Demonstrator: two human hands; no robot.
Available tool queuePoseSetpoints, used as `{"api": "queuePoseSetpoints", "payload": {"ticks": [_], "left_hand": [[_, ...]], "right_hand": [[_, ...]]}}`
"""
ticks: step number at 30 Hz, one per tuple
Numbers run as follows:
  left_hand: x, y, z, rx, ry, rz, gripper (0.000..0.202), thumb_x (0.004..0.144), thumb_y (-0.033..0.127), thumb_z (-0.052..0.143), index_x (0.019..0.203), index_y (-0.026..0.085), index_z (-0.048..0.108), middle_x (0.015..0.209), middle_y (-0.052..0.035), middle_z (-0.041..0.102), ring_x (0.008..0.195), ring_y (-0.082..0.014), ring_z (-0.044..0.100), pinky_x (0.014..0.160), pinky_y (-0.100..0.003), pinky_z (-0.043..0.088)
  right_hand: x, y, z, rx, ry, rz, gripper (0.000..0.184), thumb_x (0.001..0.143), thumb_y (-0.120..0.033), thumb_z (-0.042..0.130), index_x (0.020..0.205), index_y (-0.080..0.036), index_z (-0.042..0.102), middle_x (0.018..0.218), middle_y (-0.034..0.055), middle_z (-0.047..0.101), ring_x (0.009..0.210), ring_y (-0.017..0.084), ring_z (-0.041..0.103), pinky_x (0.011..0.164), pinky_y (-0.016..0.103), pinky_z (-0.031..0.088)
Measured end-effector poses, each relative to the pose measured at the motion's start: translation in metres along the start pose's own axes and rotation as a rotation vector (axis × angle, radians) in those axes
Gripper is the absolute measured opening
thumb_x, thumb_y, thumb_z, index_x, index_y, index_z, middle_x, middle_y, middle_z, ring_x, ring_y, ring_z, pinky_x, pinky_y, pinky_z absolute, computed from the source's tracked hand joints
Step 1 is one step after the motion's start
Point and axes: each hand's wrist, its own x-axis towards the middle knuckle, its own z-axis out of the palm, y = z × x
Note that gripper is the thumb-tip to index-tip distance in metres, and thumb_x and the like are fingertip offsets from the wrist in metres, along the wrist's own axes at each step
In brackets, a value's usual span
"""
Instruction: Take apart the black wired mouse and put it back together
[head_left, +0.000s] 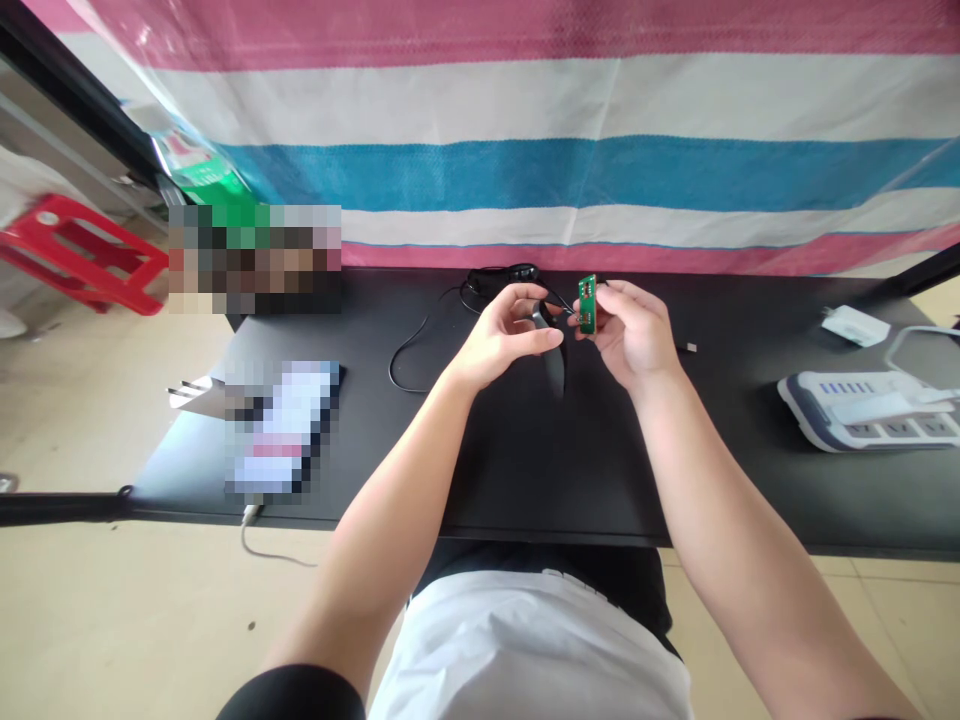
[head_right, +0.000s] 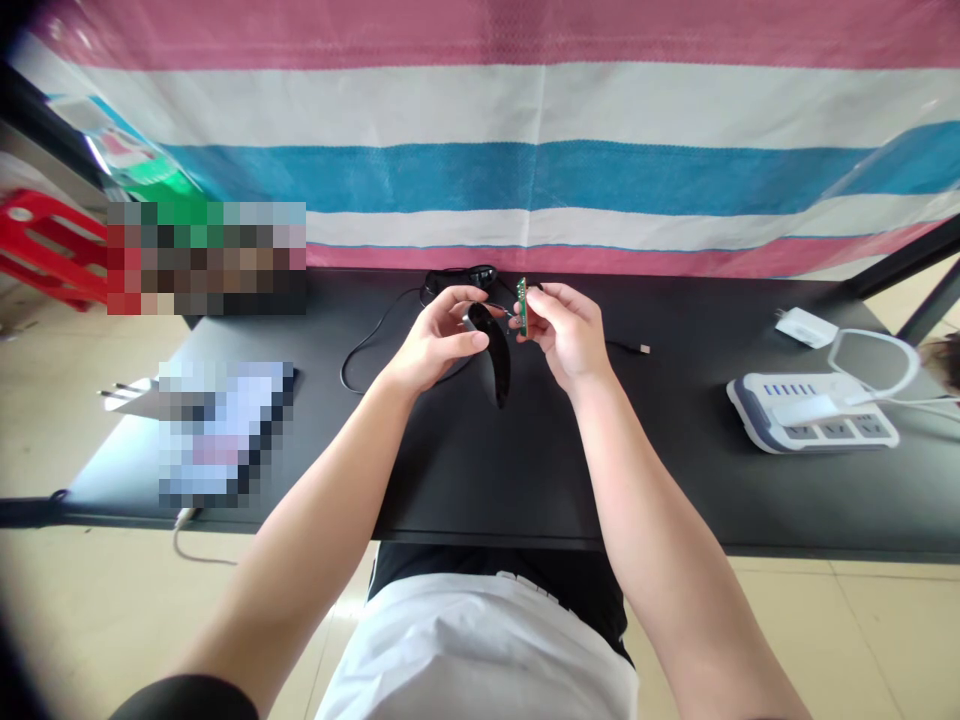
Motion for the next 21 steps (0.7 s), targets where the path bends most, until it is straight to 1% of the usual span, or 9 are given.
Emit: {"api": "queuePoseSetpoints", "payload": {"ticks": [3,6,9,13,18,21], "left_hand": [[0.002,-0.006,-0.002,0.014,0.009,0.060,0.068,0.057,0.042,0.091,0.113,0.023,0.058,0.123,-0.0083,0.068,0.098,-0.0219,0.071,0.092,-0.039,0.052],[0.003,-0.009,-0.004,0.011,-0.026,0.073,0.072,0.059,0.043,0.090,0.122,0.025,0.060,0.134,-0.0103,0.064,0.108,-0.0268,0.070,0.098,-0.044,0.051],[0.002,-0.009,-0.005,-0.019,-0.056,0.092,0.076,0.060,0.045,0.089,0.128,0.027,0.060,0.140,-0.0103,0.061,0.118,-0.0298,0.066,0.102,-0.046,0.050],[0.001,-0.007,-0.004,-0.030,-0.080,0.116,0.078,0.062,0.046,0.089,0.131,0.028,0.059,0.143,-0.0105,0.059,0.130,-0.0324,0.058,0.107,-0.045,0.047],[0.001,-0.007,-0.004,-0.004,-0.056,0.114,0.081,0.059,0.045,0.091,0.130,0.029,0.057,0.143,-0.0095,0.059,0.131,-0.0307,0.057,0.107,-0.042,0.047],[0.002,-0.007,-0.003,0.008,-0.047,0.116,0.081,0.056,0.045,0.092,0.125,0.028,0.056,0.141,-0.0100,0.061,0.128,-0.0293,0.060,0.105,-0.042,0.047]], "right_hand": [[-0.002,0.000,0.003,-0.014,-0.034,-0.005,0.030,0.065,-0.045,0.083,0.075,-0.022,0.067,0.068,-0.0016,0.067,0.059,0.014,0.065,0.052,0.028,0.051],[-0.003,0.002,0.004,-0.052,-0.062,-0.039,0.031,0.066,-0.046,0.084,0.077,-0.022,0.068,0.068,-0.0017,0.067,0.058,0.014,0.063,0.053,0.029,0.051],[-0.004,0.004,0.004,-0.091,-0.041,-0.104,0.030,0.068,-0.047,0.082,0.079,-0.022,0.069,0.069,-0.0016,0.068,0.058,0.013,0.062,0.054,0.029,0.049],[-0.006,0.005,0.004,-0.128,-0.007,-0.193,0.027,0.069,-0.046,0.082,0.078,-0.023,0.072,0.069,-0.0013,0.069,0.058,0.013,0.060,0.055,0.029,0.047],[-0.013,0.001,0.009,-0.218,-0.014,-0.247,0.028,0.068,-0.047,0.084,0.080,-0.023,0.073,0.074,0.0002,0.072,0.063,0.015,0.064,0.062,0.033,0.054],[-0.015,0.001,0.011,-0.244,-0.006,-0.259,0.026,0.068,-0.046,0.083,0.080,-0.024,0.074,0.073,0.0001,0.072,0.063,0.016,0.065,0.062,0.033,0.055]]}}
